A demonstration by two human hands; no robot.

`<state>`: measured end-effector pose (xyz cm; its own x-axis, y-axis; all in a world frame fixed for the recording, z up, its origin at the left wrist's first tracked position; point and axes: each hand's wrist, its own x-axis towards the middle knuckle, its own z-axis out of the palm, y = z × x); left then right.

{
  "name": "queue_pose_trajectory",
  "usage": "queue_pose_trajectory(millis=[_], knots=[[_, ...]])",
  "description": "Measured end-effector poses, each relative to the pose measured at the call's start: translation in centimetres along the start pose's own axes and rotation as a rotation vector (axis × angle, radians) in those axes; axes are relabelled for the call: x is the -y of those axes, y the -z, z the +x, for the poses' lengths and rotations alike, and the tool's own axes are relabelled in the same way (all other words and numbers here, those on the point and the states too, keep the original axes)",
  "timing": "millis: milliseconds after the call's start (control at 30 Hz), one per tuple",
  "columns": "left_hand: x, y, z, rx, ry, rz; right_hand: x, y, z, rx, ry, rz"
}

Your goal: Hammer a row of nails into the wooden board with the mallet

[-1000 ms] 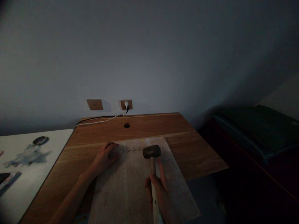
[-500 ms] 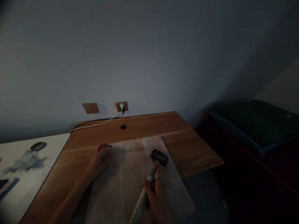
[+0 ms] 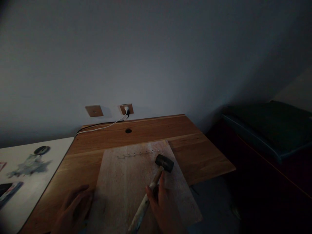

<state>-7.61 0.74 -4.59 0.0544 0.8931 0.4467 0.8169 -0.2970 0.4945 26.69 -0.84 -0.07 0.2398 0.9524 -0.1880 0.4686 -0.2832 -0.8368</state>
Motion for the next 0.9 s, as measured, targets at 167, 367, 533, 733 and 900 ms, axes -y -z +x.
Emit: queue_pose_trajectory(millis=[167,367,533,733,900], knots=[[0.2,0.6,-1.5,0.025,-0.003,-0.016,0.5,-0.1,0.1,-0.063,0.097,0.023],[-1.1,0.5,-2.0,0.045,-0.01,-0.047,-2.2,1.4,0.2,-0.194,0.26,-0.03],[-2.2,1.4,-1.6,0.153,0.01,-0.097,-5.2,5.2,0.1,-0.29,0.37,-0.266],[-4.2,2.4,-0.2,0.266,-0.039,-0.211,-9.9,10.2,0.4,-0.493,0.311,-0.656],[-7.8,-0.8,0.8,0.413,-0.204,-0.185,-13.5,13.9,0.1,-0.542,0.32,-0.81]])
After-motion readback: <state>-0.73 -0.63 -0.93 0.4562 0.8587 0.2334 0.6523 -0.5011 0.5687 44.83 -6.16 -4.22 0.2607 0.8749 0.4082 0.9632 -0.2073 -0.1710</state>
